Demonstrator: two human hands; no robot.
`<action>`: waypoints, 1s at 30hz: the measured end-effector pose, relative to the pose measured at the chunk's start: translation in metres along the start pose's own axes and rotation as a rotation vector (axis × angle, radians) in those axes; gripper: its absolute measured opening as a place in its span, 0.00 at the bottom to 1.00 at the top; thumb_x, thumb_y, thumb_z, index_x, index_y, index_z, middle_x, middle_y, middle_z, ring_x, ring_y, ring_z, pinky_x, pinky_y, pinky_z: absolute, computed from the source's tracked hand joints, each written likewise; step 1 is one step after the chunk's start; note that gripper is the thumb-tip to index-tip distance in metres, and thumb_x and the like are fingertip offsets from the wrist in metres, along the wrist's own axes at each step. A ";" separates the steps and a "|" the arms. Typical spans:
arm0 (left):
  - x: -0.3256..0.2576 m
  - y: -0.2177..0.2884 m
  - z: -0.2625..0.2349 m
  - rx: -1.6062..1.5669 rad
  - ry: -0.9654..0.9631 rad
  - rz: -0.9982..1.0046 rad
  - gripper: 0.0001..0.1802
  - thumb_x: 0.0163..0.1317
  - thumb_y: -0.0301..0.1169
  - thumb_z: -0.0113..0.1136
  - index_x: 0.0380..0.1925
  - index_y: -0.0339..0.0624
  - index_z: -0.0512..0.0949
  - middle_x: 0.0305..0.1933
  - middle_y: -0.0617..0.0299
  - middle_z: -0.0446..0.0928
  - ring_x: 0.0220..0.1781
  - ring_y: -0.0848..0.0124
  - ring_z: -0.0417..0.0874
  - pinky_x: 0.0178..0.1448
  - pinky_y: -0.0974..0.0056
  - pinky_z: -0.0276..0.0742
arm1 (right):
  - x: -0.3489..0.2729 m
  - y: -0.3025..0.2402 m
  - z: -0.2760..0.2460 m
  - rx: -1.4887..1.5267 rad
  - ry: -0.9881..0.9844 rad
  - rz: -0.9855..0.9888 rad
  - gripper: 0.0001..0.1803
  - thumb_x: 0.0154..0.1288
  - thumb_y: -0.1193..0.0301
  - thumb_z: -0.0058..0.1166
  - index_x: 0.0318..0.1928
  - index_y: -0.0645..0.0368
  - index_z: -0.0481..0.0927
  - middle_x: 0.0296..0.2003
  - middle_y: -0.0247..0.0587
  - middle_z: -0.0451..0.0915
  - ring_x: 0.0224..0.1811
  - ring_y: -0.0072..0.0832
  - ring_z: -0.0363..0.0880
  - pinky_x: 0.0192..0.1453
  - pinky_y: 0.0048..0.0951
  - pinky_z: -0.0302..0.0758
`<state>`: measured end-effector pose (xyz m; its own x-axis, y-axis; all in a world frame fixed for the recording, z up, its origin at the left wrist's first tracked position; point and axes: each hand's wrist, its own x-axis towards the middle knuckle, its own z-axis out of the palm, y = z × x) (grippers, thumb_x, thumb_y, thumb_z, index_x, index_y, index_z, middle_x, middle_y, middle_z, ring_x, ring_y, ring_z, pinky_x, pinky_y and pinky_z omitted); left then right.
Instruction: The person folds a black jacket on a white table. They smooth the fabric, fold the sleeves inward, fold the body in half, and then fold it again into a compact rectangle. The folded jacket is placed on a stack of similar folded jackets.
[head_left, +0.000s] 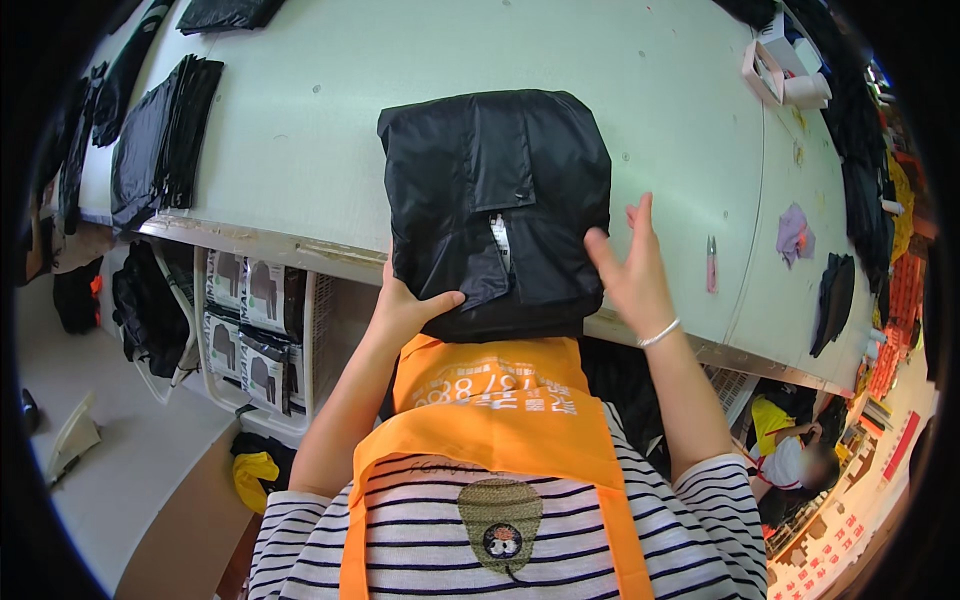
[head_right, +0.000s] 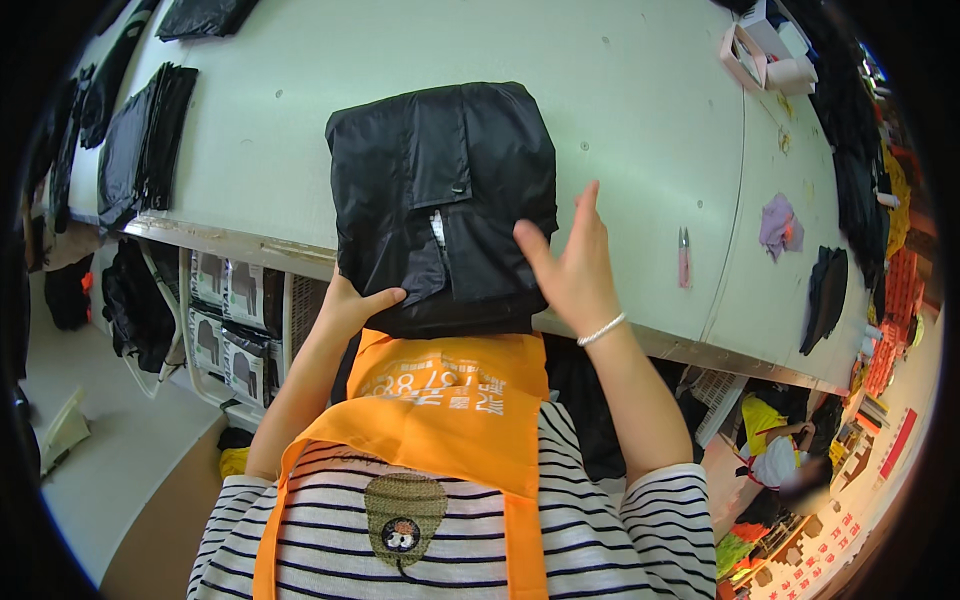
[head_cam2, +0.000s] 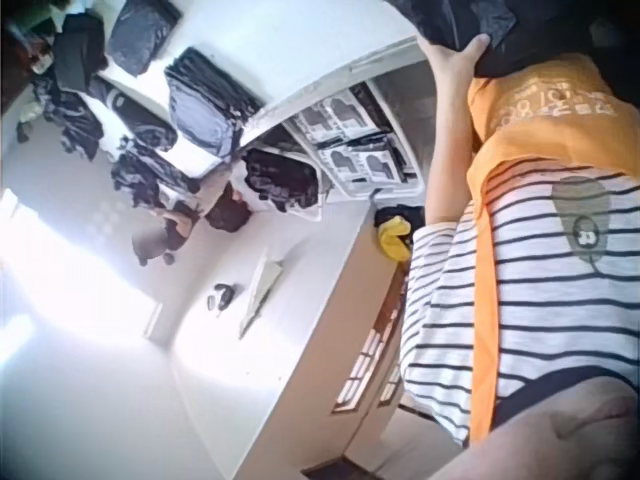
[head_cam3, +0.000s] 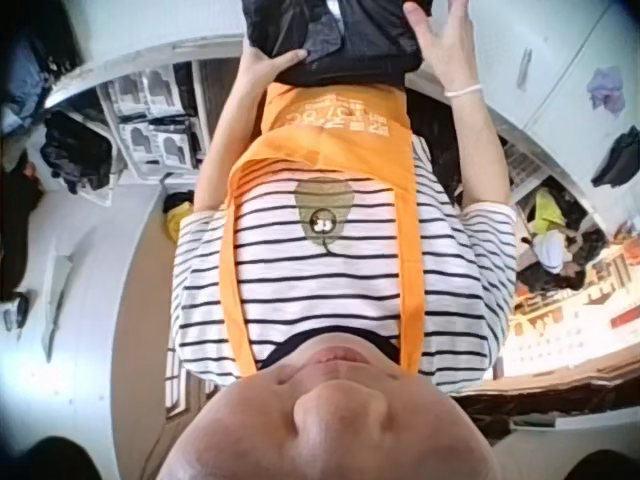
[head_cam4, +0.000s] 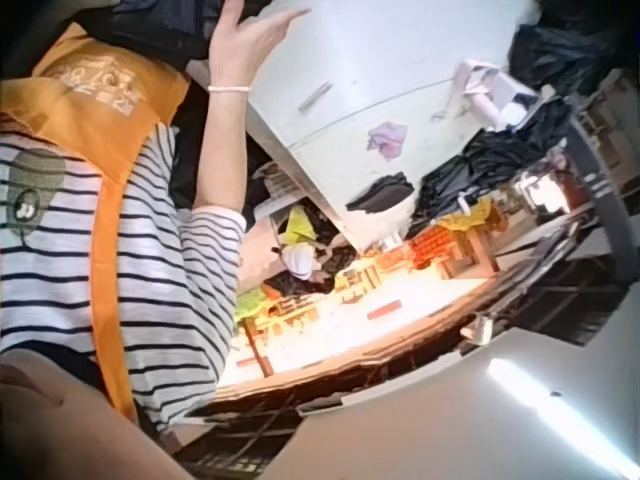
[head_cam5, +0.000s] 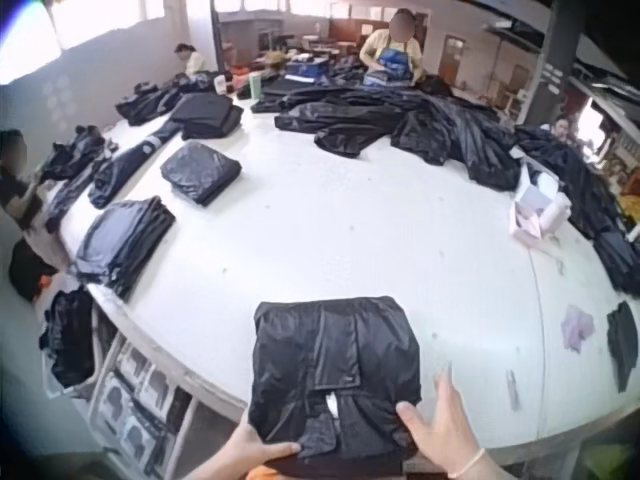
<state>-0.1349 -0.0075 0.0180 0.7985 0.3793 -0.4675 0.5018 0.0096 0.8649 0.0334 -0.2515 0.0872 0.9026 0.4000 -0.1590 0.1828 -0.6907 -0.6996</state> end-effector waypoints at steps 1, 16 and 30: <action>0.000 0.004 0.002 -0.026 -0.023 0.022 0.59 0.36 0.29 0.80 0.69 0.39 0.54 0.67 0.49 0.60 0.69 0.60 0.63 0.71 0.60 0.59 | 0.009 -0.011 -0.008 0.132 -0.052 0.154 0.58 0.59 0.46 0.60 0.69 0.78 0.43 0.58 0.71 0.67 0.61 0.53 0.69 0.65 0.38 0.65; -0.004 -0.010 0.021 0.061 0.119 0.083 0.69 0.37 0.32 0.80 0.71 0.33 0.37 0.72 0.42 0.49 0.72 0.54 0.57 0.73 0.57 0.57 | 0.034 0.002 0.054 0.122 0.183 0.104 0.44 0.64 0.54 0.50 0.70 0.69 0.48 0.58 0.66 0.66 0.57 0.55 0.71 0.62 0.42 0.67; 0.031 -0.002 0.021 0.167 0.233 -0.156 0.62 0.40 0.53 0.77 0.63 0.19 0.55 0.59 0.35 0.70 0.60 0.54 0.74 0.62 0.59 0.71 | 0.041 0.054 0.076 0.397 0.260 0.345 0.57 0.63 0.33 0.41 0.69 0.76 0.48 0.70 0.68 0.50 0.73 0.54 0.49 0.75 0.42 0.48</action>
<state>-0.1042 -0.0158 -0.0016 0.6197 0.5871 -0.5208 0.6752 -0.0605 0.7352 0.0507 -0.2264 -0.0105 0.9591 -0.0034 -0.2831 -0.2535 -0.4561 -0.8531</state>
